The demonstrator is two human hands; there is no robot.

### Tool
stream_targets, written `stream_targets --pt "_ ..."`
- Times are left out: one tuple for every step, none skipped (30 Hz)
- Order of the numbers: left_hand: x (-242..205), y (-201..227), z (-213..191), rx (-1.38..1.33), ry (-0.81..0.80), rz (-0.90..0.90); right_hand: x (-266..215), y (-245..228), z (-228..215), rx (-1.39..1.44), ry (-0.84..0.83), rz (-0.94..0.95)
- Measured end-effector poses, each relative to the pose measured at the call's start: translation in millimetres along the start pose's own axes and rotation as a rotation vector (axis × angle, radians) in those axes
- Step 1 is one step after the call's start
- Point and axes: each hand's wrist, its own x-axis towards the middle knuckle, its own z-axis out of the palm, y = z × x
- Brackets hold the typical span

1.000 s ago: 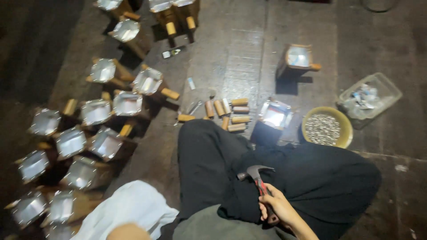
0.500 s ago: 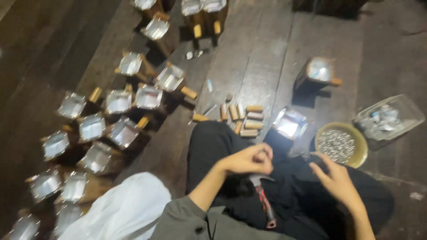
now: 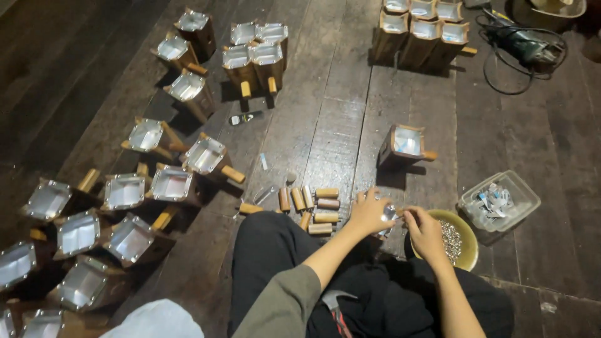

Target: Assembling small wooden frames by hammering nails into joints and smoothing the surfaces with a wooden block.

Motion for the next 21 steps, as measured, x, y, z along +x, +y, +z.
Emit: stream_targets --pt "-1.1 -0.1 -2.3 0.007 -0.003 0.008 -1.1 0.4 2.1 0.004 0.009 0.004" --pt "-2.6 -0.2 -4.5 -0.009 -0.001 -0.002 -2.8 0.8 4.2 0.03 0.029 0.001" --pt "-4.9 1.3 -5.3 -0.028 0.0 -0.012 -5.6 1.9 4.8 0.053 0.048 -0.002" --pt "-4.2 -0.1 -6.5 -0.024 -0.003 -0.005 -5.8 0.7 6.7 0.054 0.056 0.002" --pt "-5.1 -1.8 -7.2 -0.044 -0.011 0.001 -7.6 -0.8 9.0 0.049 0.04 -0.015" --pt "-6.6 -3.6 -8.1 -0.064 -0.02 0.007 -9.9 -2.7 11.5 0.044 0.025 -0.032" --pt "-3.5 -6.7 -5.5 -0.06 -0.024 0.01 -8.7 -1.1 12.8 0.046 0.029 -0.028" --pt "-1.0 -9.8 -3.0 -0.082 -0.054 0.006 -8.3 0.2 14.1 0.056 0.063 -0.02" --pt "0.3 -13.7 -0.9 -0.103 -0.084 0.001 -8.3 0.9 16.3 0.066 0.097 -0.012" --pt "-2.0 -10.0 -6.3 -0.099 -0.087 0.001 -6.3 4.4 23.9 0.071 0.098 -0.009" --pt "-2.9 -4.5 -11.5 -0.082 -0.095 -0.022 -3.6 8.3 29.3 0.189 0.12 0.077" --pt "-4.6 1.1 -17.0 -0.064 -0.102 -0.044 -1.3 11.6 34.8 0.307 0.142 0.163" --pt "-5.8 4.4 -17.5 -0.064 -0.102 -0.04 -2.7 9.1 36.4 0.306 0.146 0.163" --pt "-7.6 7.5 -18.1 -0.053 -0.095 -0.056 -4.6 6.2 38.2 0.234 0.262 0.071" --pt "-8.9 9.7 -19.7 -0.042 -0.086 -0.072 -5.2 2.9 40.8 0.162 0.378 -0.024" --pt "-8.1 9.6 -19.1 -0.041 -0.083 -0.068 -5.5 -3.0 35.1 0.161 0.382 -0.027" --pt "-8.2 9.4 -17.6 -0.053 -0.073 -0.09 -6.6 -8.6 29.4 0.177 0.5 -0.093" --pt "-8.2 8.9 -16.1 -0.064 -0.062 -0.112 -7.6 -14.2 24.0 0.192 0.619 -0.159" --pt "-12.5 12.7 -22.6 -0.066 -0.062 -0.112 -5.3 -9.1 16.2 0.191 0.618 -0.16" --pt "-16.6 16.6 -29.2 -0.087 -0.054 -0.13 -2.8 -4.0 8.1 0.242 0.639 -0.069" --pt "-19.9 20.1 -36.5 -0.106 -0.048 -0.146 0.3 0.9 0.7 0.294 0.663 0.025"
